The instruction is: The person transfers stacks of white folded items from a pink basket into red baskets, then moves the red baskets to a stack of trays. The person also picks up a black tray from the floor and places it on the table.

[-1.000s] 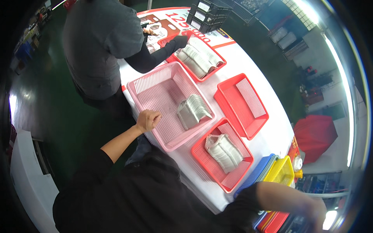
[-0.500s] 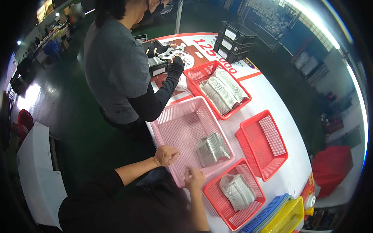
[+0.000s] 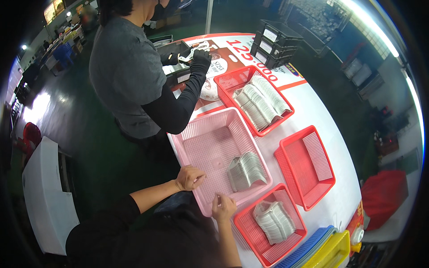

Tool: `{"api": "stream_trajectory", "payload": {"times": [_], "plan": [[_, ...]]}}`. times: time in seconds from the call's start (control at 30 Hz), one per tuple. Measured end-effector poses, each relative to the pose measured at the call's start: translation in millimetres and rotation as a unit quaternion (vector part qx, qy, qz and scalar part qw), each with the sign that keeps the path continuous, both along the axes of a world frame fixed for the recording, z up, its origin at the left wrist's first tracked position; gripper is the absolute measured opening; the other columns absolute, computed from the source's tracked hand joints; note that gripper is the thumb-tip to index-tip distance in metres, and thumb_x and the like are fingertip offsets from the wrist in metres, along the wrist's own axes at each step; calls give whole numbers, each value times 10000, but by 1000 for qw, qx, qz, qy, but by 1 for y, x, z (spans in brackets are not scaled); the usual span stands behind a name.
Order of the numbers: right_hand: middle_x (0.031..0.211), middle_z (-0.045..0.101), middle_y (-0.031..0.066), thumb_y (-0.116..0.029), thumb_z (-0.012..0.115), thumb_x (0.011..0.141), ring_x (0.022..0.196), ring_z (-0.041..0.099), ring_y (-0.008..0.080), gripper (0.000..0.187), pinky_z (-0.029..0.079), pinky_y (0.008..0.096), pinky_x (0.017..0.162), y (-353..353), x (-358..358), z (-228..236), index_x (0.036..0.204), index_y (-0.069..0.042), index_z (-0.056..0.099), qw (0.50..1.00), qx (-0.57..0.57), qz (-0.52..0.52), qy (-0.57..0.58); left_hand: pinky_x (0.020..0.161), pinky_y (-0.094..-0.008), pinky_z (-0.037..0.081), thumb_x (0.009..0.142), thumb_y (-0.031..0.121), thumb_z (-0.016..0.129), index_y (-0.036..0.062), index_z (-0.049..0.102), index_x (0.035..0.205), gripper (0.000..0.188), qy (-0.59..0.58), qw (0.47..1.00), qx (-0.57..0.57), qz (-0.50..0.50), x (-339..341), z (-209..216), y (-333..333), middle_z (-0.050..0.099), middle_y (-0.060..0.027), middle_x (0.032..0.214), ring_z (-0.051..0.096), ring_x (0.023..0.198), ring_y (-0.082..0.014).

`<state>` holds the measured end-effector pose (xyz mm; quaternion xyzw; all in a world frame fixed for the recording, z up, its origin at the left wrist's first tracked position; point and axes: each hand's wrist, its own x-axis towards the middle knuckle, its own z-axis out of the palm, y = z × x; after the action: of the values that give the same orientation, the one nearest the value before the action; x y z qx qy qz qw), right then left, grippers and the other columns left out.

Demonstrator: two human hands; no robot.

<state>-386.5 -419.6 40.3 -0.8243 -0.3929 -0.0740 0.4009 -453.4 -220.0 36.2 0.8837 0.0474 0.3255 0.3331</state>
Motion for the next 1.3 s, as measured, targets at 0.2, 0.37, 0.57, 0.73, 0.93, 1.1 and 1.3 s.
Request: {"api": "stream_trajectory", "payload": {"times": [0.2,0.37,0.57,0.73,0.93,1.1,1.3], "plan": [[584,587,1,-64,665,730,519,566,146,105,404,284,594,-1,0,-5,829,-97,662,1000,13,-4,-2,536,-388,442,748,139,620,79,635,771,66,11,1000,9,13,0,-6,-1,588,-104,630,584,584,-300],[575,576,1,-64,658,745,524,554,145,84,398,277,604,-2,-1,-7,823,-95,667,1000,20,-14,3,548,-393,439,757,145,611,78,635,778,75,28,1000,6,13,0,-7,-2,589,-101,630,583,578,-303],[605,598,5,-69,656,731,536,565,162,110,396,297,592,-3,-1,-8,836,-98,660,1000,28,-11,0,552,-390,435,763,148,611,79,637,778,76,37,999,0,14,-1,-3,-3,586,-94,619,581,570,-294],[599,596,7,-75,657,735,533,559,173,102,398,299,592,-3,-1,-8,835,-95,661,1000,21,-16,-14,545,-388,432,769,153,614,82,639,772,76,36,999,4,19,-1,-2,-3,579,-84,602,580,565,-283],[602,601,11,-77,661,735,544,569,178,103,411,306,595,-3,-1,-11,834,-100,667,999,22,-20,-14,529,-339,424,749,117,607,77,629,737,47,1,999,24,25,0,-1,-3,579,-53,587,563,509,-226],[601,601,10,-91,662,742,545,569,172,101,418,304,607,-3,-2,-13,840,-114,672,999,32,-31,-17,543,-342,435,751,122,607,82,632,744,47,13,999,17,26,-1,1,-5,591,-53,602,569,519,-227],[568,570,-5,-105,660,760,532,553,145,69,406,285,617,-3,-2,-14,826,-121,668,998,37,-36,-22,553,-372,436,763,152,606,99,610,738,59,16,999,6,29,-1,0,-6,567,-63,588,582,562,-270]]}}
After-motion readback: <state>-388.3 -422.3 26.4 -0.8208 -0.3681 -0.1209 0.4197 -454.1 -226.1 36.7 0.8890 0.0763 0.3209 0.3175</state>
